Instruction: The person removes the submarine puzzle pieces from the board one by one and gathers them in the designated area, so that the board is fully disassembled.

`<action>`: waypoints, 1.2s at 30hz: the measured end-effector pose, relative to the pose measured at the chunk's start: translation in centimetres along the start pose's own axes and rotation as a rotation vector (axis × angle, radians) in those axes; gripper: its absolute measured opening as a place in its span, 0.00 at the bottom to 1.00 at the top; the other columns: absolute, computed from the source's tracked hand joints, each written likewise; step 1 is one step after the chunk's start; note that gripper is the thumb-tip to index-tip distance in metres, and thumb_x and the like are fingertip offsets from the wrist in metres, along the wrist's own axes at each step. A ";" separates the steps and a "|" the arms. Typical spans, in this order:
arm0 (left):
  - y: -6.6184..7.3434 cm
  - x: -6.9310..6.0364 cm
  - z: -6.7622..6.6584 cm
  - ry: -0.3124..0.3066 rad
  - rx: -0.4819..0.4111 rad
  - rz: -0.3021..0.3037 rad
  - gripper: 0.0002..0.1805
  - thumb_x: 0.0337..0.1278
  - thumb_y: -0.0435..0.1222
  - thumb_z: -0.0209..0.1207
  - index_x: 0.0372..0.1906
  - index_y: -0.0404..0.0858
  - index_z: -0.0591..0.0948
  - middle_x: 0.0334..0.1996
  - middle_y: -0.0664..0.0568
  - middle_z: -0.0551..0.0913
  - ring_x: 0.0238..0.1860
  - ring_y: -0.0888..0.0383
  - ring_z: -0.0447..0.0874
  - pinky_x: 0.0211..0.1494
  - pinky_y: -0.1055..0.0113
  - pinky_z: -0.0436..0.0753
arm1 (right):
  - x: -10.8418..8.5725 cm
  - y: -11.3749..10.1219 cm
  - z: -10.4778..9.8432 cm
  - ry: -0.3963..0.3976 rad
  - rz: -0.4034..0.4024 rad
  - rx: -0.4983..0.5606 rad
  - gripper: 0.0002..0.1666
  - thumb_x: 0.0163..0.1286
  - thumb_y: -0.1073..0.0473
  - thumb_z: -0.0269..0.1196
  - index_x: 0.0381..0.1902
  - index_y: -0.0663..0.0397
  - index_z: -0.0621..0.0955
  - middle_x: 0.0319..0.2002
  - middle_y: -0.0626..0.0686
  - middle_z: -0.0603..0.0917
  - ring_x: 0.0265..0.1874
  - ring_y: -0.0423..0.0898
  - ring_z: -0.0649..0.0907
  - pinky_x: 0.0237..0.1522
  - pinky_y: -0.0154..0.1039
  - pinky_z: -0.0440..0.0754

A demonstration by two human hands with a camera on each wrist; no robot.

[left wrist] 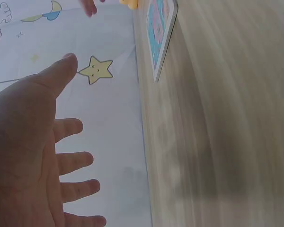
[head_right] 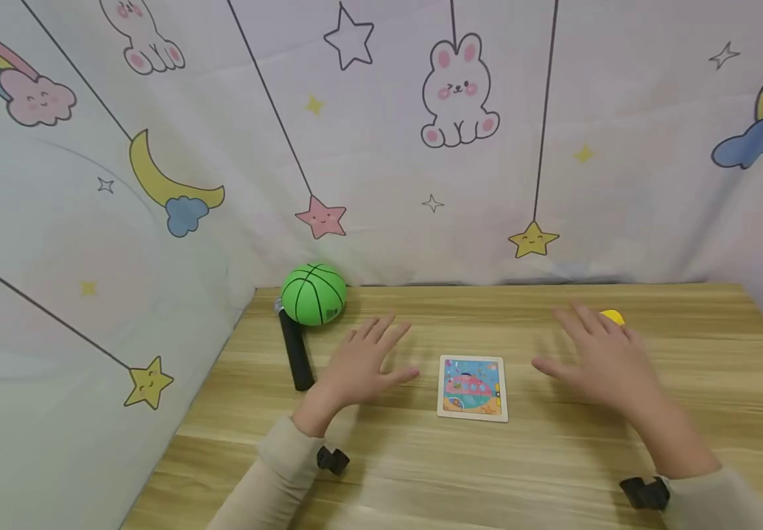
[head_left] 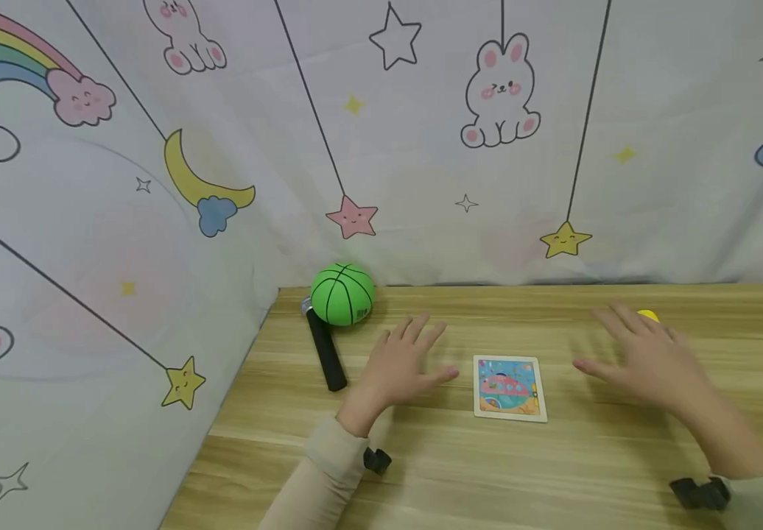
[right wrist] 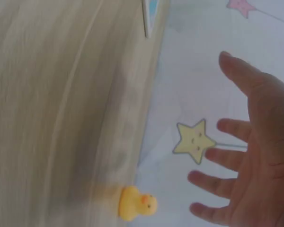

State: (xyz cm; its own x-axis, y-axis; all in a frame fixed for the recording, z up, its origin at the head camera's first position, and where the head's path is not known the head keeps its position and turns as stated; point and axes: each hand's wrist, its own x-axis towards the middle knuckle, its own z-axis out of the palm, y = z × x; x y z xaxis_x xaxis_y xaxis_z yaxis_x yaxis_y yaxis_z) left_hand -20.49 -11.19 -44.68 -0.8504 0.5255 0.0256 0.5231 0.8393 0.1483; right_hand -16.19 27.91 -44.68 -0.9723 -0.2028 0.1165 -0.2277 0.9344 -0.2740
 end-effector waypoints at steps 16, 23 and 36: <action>5.5 0.1 3.6 -0.151 0.085 0.229 0.45 0.67 0.74 0.42 0.84 0.63 0.55 0.84 0.52 0.49 0.82 0.47 0.49 0.75 0.39 0.62 | 1.7 -3.2 4.0 -0.028 -0.102 0.174 0.23 0.70 0.49 0.71 0.58 0.56 0.86 0.55 0.62 0.86 0.50 0.61 0.85 0.50 0.63 0.82; 6.7 0.5 4.7 -0.226 0.108 0.259 0.43 0.67 0.73 0.44 0.83 0.66 0.54 0.85 0.54 0.45 0.83 0.47 0.45 0.76 0.40 0.61 | 2.8 -4.2 5.2 -0.078 -0.096 0.223 0.16 0.70 0.51 0.71 0.52 0.52 0.88 0.50 0.57 0.86 0.41 0.50 0.84 0.42 0.56 0.83; 7.7 1.2 5.6 -0.268 0.177 0.269 0.35 0.75 0.67 0.37 0.83 0.70 0.52 0.85 0.54 0.42 0.83 0.47 0.42 0.76 0.40 0.61 | 3.2 -5.1 5.9 -0.137 -0.098 0.186 0.18 0.66 0.50 0.74 0.50 0.50 0.89 0.45 0.54 0.85 0.34 0.45 0.79 0.37 0.51 0.80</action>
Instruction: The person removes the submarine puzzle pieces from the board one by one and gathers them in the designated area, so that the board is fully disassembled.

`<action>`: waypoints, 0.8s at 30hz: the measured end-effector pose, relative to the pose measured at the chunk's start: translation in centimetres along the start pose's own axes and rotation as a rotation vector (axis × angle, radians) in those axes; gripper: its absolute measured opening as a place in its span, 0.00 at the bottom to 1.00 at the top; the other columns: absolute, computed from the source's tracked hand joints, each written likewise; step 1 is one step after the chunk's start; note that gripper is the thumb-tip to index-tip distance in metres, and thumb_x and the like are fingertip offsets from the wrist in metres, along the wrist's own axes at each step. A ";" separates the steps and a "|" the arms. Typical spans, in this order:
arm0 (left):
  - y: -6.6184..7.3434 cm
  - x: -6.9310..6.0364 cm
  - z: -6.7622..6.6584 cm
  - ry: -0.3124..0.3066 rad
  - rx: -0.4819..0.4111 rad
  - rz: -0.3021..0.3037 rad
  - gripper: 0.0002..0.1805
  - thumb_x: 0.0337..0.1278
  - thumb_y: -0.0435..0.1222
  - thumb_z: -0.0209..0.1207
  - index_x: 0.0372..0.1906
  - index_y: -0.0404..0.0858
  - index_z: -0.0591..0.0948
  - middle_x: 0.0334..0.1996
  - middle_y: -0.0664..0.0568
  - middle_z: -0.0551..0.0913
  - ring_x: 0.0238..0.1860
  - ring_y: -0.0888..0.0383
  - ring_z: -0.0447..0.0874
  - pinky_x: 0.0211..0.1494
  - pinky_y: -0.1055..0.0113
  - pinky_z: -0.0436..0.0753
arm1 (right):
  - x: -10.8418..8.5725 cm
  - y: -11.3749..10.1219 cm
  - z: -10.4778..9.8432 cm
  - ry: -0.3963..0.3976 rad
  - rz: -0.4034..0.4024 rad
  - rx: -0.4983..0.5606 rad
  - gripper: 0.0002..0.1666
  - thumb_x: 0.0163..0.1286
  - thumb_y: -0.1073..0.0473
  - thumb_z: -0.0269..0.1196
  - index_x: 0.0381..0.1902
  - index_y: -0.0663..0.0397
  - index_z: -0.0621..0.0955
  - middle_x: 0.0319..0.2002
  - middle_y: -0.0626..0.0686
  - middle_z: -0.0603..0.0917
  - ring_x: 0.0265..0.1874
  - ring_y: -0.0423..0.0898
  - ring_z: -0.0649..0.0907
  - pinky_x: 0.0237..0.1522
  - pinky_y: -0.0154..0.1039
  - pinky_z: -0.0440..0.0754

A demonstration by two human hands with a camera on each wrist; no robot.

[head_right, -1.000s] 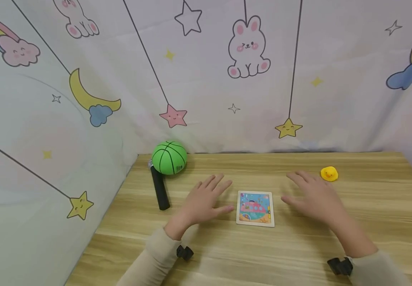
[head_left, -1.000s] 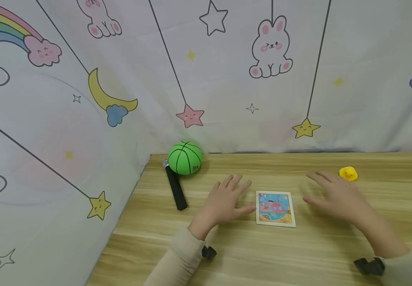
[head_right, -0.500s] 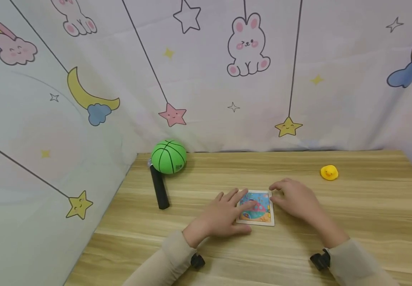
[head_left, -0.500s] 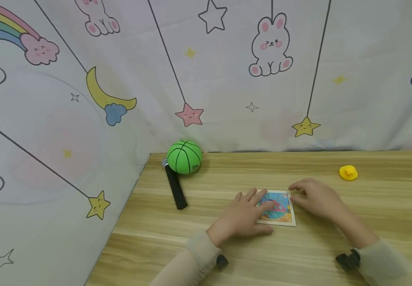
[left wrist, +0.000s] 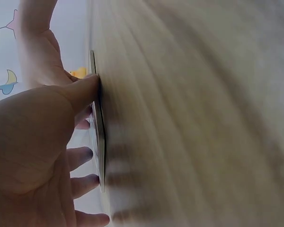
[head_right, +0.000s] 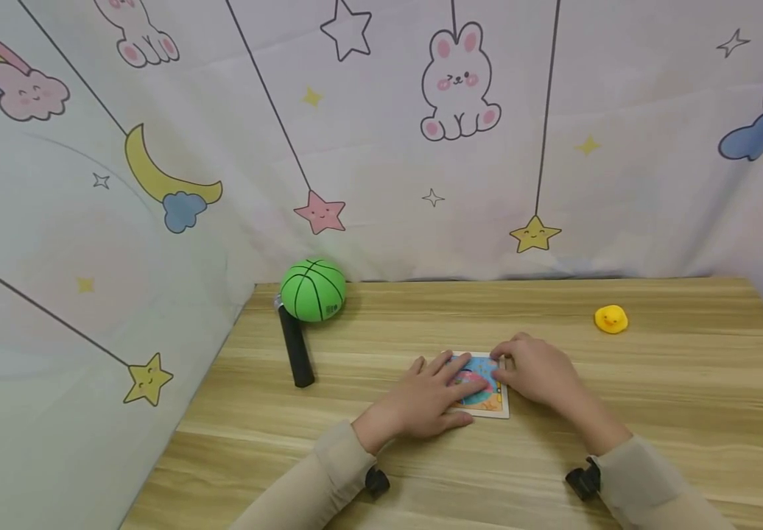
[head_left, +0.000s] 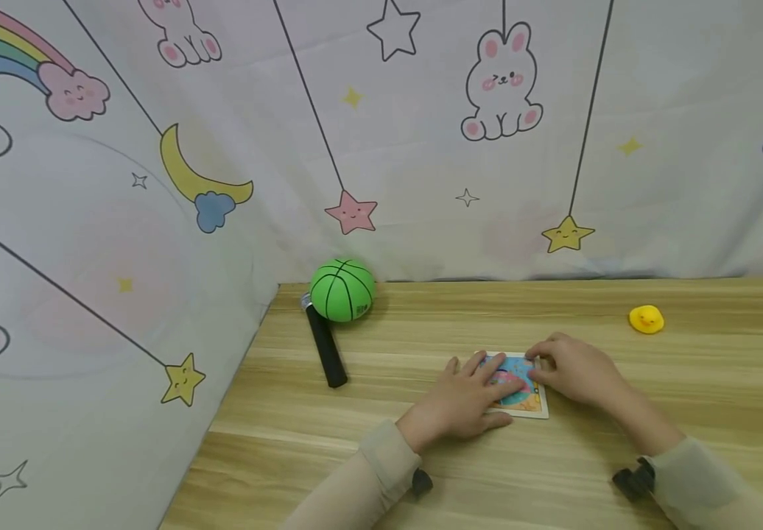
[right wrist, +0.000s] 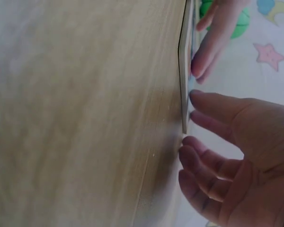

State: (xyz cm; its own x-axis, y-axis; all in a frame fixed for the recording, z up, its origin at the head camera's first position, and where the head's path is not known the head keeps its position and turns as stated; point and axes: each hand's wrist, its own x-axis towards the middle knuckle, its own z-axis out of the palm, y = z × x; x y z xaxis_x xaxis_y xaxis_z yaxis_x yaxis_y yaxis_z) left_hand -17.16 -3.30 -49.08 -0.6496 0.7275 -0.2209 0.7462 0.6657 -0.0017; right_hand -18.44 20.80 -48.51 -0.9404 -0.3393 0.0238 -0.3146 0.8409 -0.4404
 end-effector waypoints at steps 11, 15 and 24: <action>0.1 0.1 -0.1 -0.008 0.011 -0.011 0.34 0.76 0.66 0.37 0.82 0.71 0.51 0.85 0.55 0.44 0.83 0.48 0.42 0.75 0.41 0.62 | -0.1 -0.5 -0.1 -0.010 0.008 0.000 0.17 0.67 0.52 0.74 0.51 0.53 0.90 0.47 0.56 0.85 0.42 0.53 0.85 0.41 0.56 0.84; 0.1 0.1 0.0 -0.009 0.015 -0.013 0.34 0.76 0.66 0.37 0.82 0.72 0.51 0.85 0.55 0.44 0.83 0.48 0.42 0.75 0.41 0.62 | -0.2 -0.6 -0.1 -0.007 0.006 -0.008 0.16 0.67 0.53 0.74 0.50 0.52 0.90 0.46 0.55 0.84 0.41 0.52 0.85 0.39 0.55 0.83; 0.1 0.2 0.0 -0.018 0.011 -0.018 0.34 0.76 0.66 0.36 0.82 0.72 0.51 0.85 0.56 0.43 0.83 0.48 0.41 0.75 0.41 0.61 | 0.2 -0.5 0.1 -0.036 0.022 0.022 0.16 0.67 0.54 0.74 0.49 0.55 0.90 0.46 0.54 0.83 0.39 0.49 0.83 0.39 0.52 0.83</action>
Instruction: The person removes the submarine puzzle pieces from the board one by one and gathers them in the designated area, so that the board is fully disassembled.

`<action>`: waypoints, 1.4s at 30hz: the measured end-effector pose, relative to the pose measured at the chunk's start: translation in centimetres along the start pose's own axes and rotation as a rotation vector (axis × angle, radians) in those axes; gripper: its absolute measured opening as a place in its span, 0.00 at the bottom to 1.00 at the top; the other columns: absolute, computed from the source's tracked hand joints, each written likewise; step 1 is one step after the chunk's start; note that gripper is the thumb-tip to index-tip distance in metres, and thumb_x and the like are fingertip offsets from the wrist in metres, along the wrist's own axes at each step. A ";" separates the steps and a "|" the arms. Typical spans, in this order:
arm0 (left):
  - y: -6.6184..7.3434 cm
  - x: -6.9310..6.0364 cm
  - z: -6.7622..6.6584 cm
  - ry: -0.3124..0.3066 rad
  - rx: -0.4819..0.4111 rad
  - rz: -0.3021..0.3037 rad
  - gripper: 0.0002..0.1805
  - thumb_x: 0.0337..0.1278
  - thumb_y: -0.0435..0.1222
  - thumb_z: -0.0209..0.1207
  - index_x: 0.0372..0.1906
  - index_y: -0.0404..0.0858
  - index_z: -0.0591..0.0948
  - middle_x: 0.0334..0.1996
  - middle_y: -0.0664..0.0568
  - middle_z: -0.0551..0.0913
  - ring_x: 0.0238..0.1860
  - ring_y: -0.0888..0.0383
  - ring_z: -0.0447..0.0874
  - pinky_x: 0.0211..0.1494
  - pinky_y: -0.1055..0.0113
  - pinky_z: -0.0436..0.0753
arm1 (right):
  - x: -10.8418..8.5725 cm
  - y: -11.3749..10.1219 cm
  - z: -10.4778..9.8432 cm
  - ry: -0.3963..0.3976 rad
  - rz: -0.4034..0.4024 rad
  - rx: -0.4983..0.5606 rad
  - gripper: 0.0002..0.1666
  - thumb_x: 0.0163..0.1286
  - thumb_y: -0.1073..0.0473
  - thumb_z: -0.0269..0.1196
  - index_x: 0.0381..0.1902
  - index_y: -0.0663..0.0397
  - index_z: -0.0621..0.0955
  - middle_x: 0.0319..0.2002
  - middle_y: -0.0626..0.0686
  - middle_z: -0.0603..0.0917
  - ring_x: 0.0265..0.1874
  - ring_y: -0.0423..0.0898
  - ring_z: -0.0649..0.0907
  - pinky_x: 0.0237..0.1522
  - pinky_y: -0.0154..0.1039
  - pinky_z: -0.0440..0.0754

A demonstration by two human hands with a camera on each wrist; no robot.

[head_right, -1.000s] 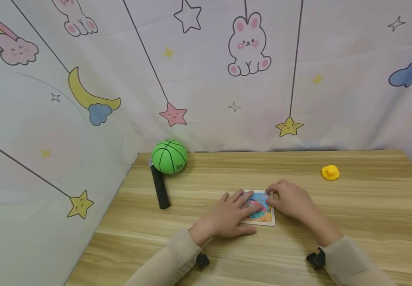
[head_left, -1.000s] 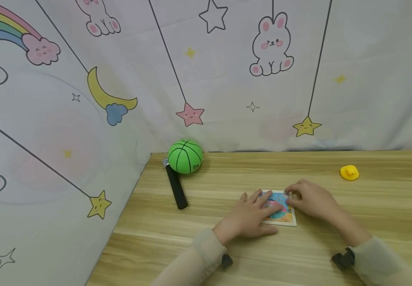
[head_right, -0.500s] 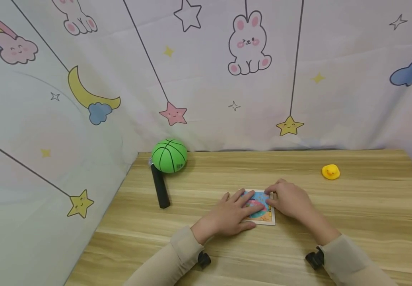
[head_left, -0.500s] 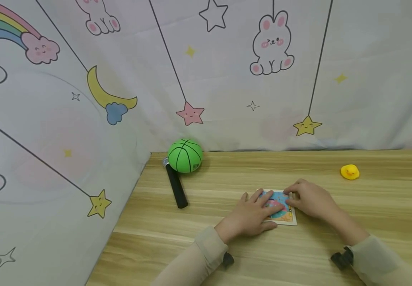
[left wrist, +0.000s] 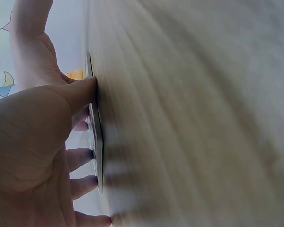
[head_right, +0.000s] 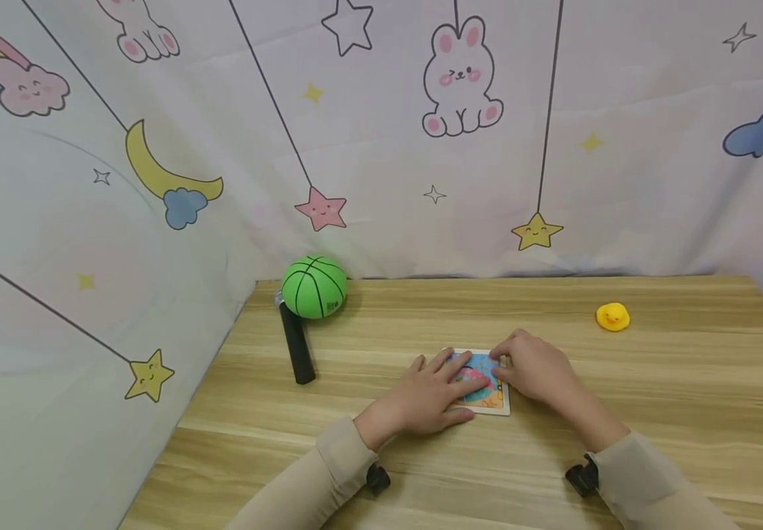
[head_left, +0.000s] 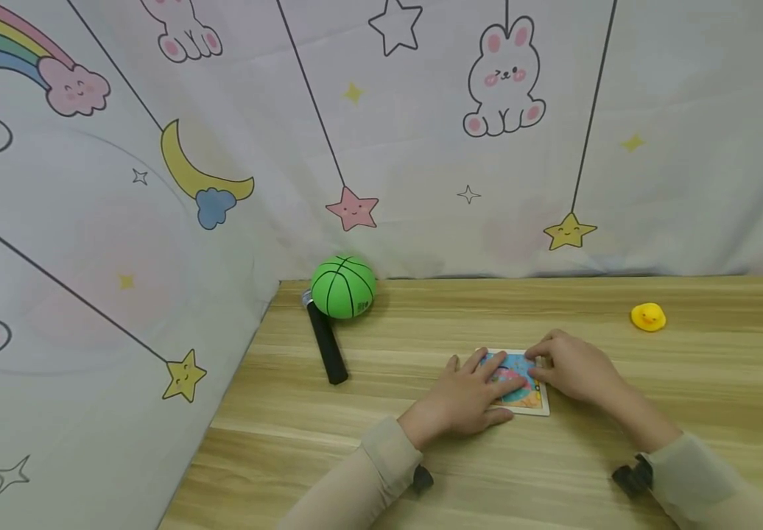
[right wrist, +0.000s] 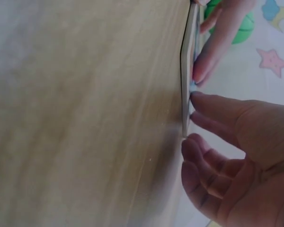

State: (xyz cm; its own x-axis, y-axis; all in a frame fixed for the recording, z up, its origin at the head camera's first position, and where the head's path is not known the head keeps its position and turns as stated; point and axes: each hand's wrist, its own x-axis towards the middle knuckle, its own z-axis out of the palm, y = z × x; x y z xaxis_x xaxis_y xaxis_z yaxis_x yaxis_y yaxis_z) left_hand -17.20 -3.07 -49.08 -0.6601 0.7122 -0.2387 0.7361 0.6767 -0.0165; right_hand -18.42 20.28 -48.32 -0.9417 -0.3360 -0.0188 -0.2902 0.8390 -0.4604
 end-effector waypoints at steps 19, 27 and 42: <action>0.0 0.2 -0.5 -0.001 0.002 -0.014 0.33 0.75 0.66 0.40 0.82 0.73 0.54 0.84 0.57 0.46 0.83 0.48 0.45 0.72 0.38 0.66 | 0.9 0.3 -0.4 -0.059 -0.039 0.093 0.13 0.67 0.60 0.73 0.45 0.62 0.85 0.40 0.53 0.78 0.32 0.44 0.75 0.33 0.40 0.75; 0.2 0.3 -0.4 -0.012 -0.011 -0.021 0.34 0.75 0.67 0.41 0.81 0.73 0.54 0.84 0.58 0.46 0.83 0.49 0.44 0.73 0.38 0.64 | 0.8 0.3 -0.3 -0.043 -0.041 0.085 0.14 0.66 0.60 0.74 0.45 0.61 0.84 0.39 0.52 0.77 0.32 0.44 0.75 0.33 0.41 0.75; 0.2 0.3 -0.4 -0.031 -0.008 -0.027 0.34 0.75 0.67 0.39 0.81 0.74 0.51 0.85 0.58 0.44 0.83 0.49 0.42 0.74 0.38 0.63 | 0.5 1.4 -1.0 0.003 0.004 0.199 0.05 0.76 0.61 0.63 0.45 0.52 0.85 0.40 0.49 0.87 0.37 0.45 0.84 0.40 0.48 0.82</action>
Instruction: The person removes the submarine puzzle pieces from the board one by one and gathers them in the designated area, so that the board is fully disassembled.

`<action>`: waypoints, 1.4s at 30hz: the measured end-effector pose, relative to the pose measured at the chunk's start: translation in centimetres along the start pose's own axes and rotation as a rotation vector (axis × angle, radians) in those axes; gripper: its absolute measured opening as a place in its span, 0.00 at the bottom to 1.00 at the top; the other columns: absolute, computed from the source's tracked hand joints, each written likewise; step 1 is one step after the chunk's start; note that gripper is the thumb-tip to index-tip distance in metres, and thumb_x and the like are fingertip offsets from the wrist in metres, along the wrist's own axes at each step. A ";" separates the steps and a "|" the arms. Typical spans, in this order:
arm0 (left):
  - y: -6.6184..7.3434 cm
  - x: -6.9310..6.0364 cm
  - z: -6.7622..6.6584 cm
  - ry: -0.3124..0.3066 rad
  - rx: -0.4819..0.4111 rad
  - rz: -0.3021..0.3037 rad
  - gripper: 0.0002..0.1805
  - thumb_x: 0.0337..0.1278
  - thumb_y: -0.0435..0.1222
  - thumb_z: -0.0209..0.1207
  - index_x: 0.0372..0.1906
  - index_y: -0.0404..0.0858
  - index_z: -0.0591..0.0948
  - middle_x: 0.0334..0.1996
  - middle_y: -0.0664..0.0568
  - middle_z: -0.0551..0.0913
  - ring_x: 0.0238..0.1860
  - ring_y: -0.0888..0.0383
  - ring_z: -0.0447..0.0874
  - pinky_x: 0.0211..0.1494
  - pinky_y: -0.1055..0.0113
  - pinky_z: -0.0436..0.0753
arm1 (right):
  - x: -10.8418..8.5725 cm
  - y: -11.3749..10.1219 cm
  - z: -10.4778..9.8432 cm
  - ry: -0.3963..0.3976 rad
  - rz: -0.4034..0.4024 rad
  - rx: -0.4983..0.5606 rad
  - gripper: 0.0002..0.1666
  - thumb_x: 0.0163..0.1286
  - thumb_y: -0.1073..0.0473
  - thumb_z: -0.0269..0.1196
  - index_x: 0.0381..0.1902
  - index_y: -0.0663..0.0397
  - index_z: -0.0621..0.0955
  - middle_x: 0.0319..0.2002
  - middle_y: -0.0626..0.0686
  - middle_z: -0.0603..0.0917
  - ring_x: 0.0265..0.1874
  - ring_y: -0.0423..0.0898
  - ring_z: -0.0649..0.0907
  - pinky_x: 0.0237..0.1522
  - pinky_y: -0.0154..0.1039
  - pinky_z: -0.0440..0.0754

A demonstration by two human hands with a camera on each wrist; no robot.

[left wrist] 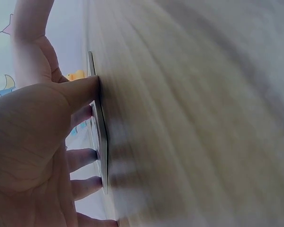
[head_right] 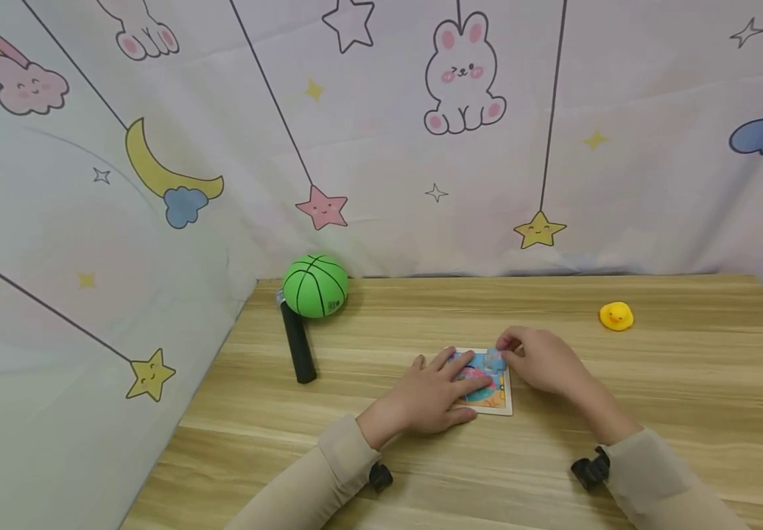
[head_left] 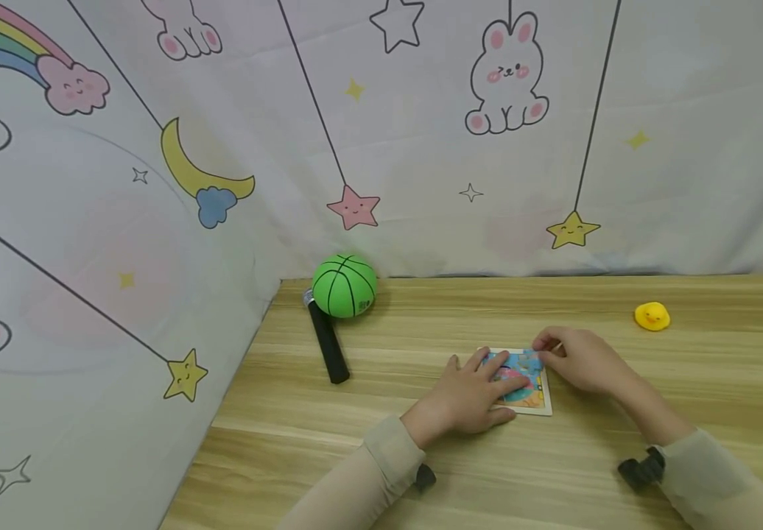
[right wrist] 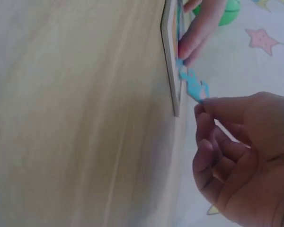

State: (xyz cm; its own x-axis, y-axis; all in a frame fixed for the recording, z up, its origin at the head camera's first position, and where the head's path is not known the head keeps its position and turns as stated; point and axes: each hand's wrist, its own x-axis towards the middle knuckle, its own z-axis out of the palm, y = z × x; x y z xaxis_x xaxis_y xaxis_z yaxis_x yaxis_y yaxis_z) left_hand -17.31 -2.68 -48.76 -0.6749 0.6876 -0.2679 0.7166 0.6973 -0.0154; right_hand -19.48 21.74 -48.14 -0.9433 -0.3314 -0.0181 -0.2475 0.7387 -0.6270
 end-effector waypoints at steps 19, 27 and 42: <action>-0.5 -0.4 0.0 0.017 0.029 0.004 0.33 0.76 0.66 0.40 0.82 0.73 0.52 0.84 0.57 0.45 0.83 0.49 0.44 0.73 0.39 0.65 | -3.9 6.4 -4.8 0.028 0.092 0.001 0.10 0.77 0.58 0.64 0.46 0.59 0.86 0.39 0.49 0.86 0.39 0.48 0.82 0.40 0.46 0.79; -1.1 -0.5 0.2 0.028 0.014 0.015 0.33 0.77 0.65 0.42 0.82 0.72 0.54 0.84 0.56 0.47 0.83 0.47 0.46 0.73 0.39 0.65 | -5.1 8.6 -5.9 0.021 0.127 -0.031 0.10 0.77 0.59 0.63 0.45 0.60 0.86 0.39 0.51 0.87 0.39 0.48 0.82 0.39 0.45 0.78; -1.3 -1.2 0.1 0.065 -0.021 0.019 0.32 0.77 0.63 0.45 0.82 0.69 0.58 0.84 0.53 0.49 0.82 0.44 0.48 0.76 0.41 0.62 | -5.2 9.2 -6.1 0.033 0.106 -0.066 0.11 0.77 0.59 0.64 0.46 0.61 0.86 0.41 0.55 0.88 0.44 0.60 0.85 0.45 0.61 0.80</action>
State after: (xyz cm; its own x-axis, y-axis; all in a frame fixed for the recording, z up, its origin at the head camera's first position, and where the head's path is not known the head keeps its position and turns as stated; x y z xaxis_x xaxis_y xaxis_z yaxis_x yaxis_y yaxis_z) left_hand -17.46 -4.42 -48.52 -0.6714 0.7123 -0.2045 0.7262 0.6874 0.0100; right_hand -18.21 33.77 -49.08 -0.9715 -0.2305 -0.0553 -0.1587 0.8057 -0.5706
